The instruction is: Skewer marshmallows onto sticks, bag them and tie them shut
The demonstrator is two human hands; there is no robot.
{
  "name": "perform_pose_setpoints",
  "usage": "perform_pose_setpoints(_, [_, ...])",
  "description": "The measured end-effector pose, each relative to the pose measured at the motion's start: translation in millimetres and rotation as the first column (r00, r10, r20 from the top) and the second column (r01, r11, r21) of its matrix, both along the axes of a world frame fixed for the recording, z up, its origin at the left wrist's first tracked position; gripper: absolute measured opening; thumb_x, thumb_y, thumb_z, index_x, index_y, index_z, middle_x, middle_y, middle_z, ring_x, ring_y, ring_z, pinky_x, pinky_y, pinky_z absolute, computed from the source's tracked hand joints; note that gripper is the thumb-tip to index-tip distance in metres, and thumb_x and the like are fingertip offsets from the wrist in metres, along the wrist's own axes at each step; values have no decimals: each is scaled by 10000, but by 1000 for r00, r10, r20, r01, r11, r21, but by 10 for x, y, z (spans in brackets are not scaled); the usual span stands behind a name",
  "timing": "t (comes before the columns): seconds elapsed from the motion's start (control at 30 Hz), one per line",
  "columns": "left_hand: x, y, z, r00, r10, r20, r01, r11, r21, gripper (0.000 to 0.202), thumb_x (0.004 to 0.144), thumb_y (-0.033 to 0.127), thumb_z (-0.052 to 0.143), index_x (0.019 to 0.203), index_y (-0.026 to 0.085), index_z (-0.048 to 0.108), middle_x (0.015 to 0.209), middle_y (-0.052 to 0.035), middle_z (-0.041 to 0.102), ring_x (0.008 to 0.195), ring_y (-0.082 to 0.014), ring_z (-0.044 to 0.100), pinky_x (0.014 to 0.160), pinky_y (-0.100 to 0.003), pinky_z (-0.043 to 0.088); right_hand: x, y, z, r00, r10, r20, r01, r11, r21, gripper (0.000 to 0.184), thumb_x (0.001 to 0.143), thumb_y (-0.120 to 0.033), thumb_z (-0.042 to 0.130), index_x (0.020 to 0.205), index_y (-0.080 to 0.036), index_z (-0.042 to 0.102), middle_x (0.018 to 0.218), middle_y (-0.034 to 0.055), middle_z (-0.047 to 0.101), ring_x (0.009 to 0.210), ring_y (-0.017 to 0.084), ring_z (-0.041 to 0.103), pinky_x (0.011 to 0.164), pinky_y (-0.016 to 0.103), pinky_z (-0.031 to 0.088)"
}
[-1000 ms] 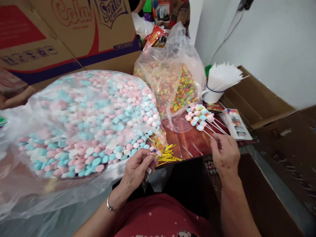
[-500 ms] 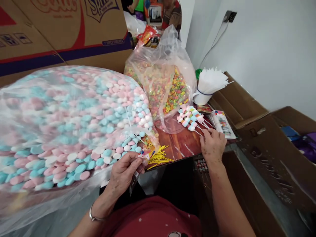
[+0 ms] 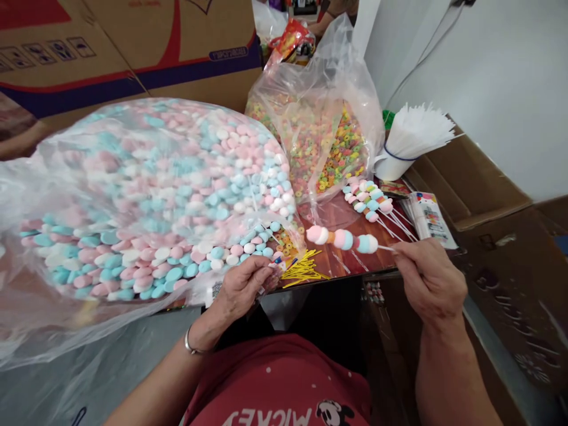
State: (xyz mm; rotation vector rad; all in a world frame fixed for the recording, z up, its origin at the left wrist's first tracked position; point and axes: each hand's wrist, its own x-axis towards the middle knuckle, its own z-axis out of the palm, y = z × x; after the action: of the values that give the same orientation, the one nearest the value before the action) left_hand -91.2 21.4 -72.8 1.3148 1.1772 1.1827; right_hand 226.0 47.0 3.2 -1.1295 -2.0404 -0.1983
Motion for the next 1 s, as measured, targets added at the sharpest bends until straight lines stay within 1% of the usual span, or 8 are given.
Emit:
perform_pose_setpoints(0.07, [-16, -1, 4, 999, -18, 34, 18, 1000, 23, 227, 863, 390, 649, 794, 174, 633, 631, -8, 676, 547, -110, 599, 516, -195, 472, -60, -61, 68, 997, 75, 2, -75, 997, -23, 192, 886, -110, 566, 999, -229, 665, 826, 20, 678, 699, 172, 560, 690, 351, 459])
perform_pose_setpoints(0.13, [-34, -5, -7, 999, -23, 34, 22, 999, 42, 208, 850, 370, 667, 792, 173, 632, 650, -21, 695, 561, -120, 613, 526, -204, 478, -92, -86, 90, 995, 97, 19, -96, 995, -36, 206, 875, -105, 576, 1009, -229, 671, 834, 27, 685, 705, 180, 565, 691, 364, 468])
perform_pose_setpoints(0.3, [-83, -17, -55, 996, 32, -88, -24, 995, 98, 192, 853, 353, 656, 785, 174, 669, 632, -12, 683, 556, -116, 598, 538, -204, 473, -107, -81, 71, 989, 140, 51, -136, 988, -78, 209, 882, -141, 583, 1011, -281, 669, 829, 37, 704, 695, 209, 587, 712, 416, 479])
perform_pose_setpoints(0.47, [-104, -10, -48, 988, 35, -152, -12, 989, 146, 188, 861, 349, 642, 781, 183, 684, 624, -8, 680, 553, -117, 590, 543, -206, 475, -117, -74, 85, 982, 171, 75, -162, 980, -114, 218, 884, -155, 574, 1015, -302, 668, 825, 34, 714, 689, 220, 602, 703, 429, 483])
perform_pose_setpoints(0.6, [-104, -14, -73, 988, 11, -152, 11, 989, 145, 156, 872, 313, 624, 821, 182, 690, 654, -15, 702, 562, -121, 605, 543, -207, 474, -120, -42, 112, 976, 194, 97, -187, 980, -71, 216, 869, -126, 587, 1019, -255, 674, 823, 46, 711, 698, 215, 583, 696, 413, 482])
perform_pose_setpoints(0.83, [-101, -18, -94, 987, -13, -160, 32, 992, 119, 132, 862, 293, 634, 823, 179, 687, 650, -14, 704, 553, -117, 598, 530, -201, 452, -116, 14, 121, 954, 234, 185, -226, 972, -64, 177, 880, -145, 595, 1001, -248, 675, 772, 17, 698, 675, 186, 576, 672, 374, 469])
perform_pose_setpoints(0.93, [-106, -27, -92, 983, -48, -178, 63, 995, 83, 175, 883, 312, 611, 810, 173, 687, 625, -14, 687, 535, -113, 581, 517, -200, 448, -87, 0, 109, 961, 207, 183, -197, 978, -72, 191, 883, -156, 591, 1008, -275, 671, 792, 22, 707, 697, 202, 591, 698, 394, 470])
perform_pose_setpoints(1.0, [-108, -36, -104, 980, -90, -175, 102, 993, 56, 215, 908, 332, 578, 832, 165, 690, 650, -31, 700, 545, -119, 592, 525, -206, 465, -73, -16, 110, 969, 182, 167, -174, 983, -63, 215, 880, -151, 595, 1029, -291, 663, 807, 28, 708, 700, 213, 585, 703, 405, 468])
